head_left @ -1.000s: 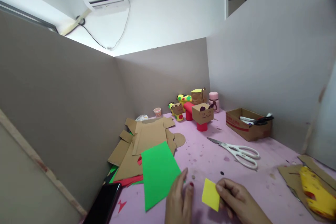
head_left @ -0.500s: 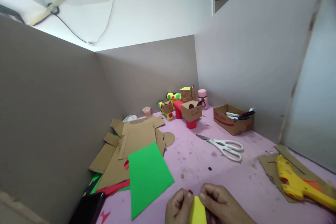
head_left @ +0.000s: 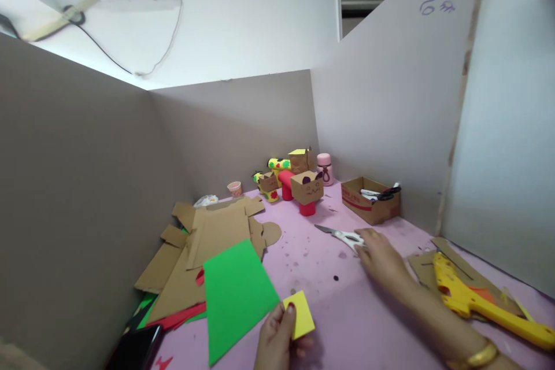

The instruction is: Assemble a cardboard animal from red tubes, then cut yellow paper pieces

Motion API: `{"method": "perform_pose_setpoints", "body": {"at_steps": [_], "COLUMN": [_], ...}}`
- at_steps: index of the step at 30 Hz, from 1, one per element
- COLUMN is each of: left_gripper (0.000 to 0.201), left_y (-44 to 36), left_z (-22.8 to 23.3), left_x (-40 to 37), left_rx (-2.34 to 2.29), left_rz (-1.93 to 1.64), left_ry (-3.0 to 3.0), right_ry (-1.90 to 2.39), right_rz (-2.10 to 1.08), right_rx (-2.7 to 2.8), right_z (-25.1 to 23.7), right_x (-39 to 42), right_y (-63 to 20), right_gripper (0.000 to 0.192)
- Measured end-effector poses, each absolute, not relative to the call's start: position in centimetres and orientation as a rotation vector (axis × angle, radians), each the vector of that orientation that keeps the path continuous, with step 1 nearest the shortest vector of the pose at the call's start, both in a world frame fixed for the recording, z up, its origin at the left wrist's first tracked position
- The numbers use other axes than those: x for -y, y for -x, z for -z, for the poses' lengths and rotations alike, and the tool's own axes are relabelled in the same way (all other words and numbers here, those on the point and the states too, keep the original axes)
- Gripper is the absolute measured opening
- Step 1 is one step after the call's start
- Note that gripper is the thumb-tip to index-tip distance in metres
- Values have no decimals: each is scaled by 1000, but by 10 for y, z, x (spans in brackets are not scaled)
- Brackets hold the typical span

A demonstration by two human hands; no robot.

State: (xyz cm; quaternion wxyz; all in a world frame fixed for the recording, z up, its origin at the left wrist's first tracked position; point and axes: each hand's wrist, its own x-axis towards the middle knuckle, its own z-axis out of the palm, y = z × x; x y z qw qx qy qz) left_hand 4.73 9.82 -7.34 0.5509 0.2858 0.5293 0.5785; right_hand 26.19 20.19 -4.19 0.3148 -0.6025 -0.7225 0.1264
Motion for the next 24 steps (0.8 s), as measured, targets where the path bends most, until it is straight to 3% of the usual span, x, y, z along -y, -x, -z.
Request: {"method": "perform_pose_setpoints", "body": {"at_steps": [8, 12, 15, 18, 19, 21, 24], "left_gripper": [29, 33, 31, 32, 35, 44, 41], "left_y": [-37, -35, -36, -37, -37, -37, -35], "left_z": [71, 68, 68, 68, 68, 68, 70], "left_x": [-97, -97, -97, -95, -95, -94, -94], "left_rx": [-1116, -1071, -1058, -984, -959, -928, -935], "left_rz": [-1423, -1447, -1520, -1607, -1617, -1625, -1648], "left_ry": [-393, -386, -397, -423, -431, -440, -457], "right_ry": [1786, 1753, 1631, 1357, 1192, 996, 835], "right_rz": [-177, -282, -458, -867, -1137, -1574, -1860], "right_rx": [2145, 2109, 2033, 1833, 1619, 1209, 912], "right_z": [60, 71, 77, 74, 70, 60, 47], "right_x": [-226, -229, -225, -208, -200, -180, -155], "right_y": [-278, -288, -289, -275, -268, -252, -230], "right_gripper": [30, 25, 37, 48, 50, 43, 27]}}
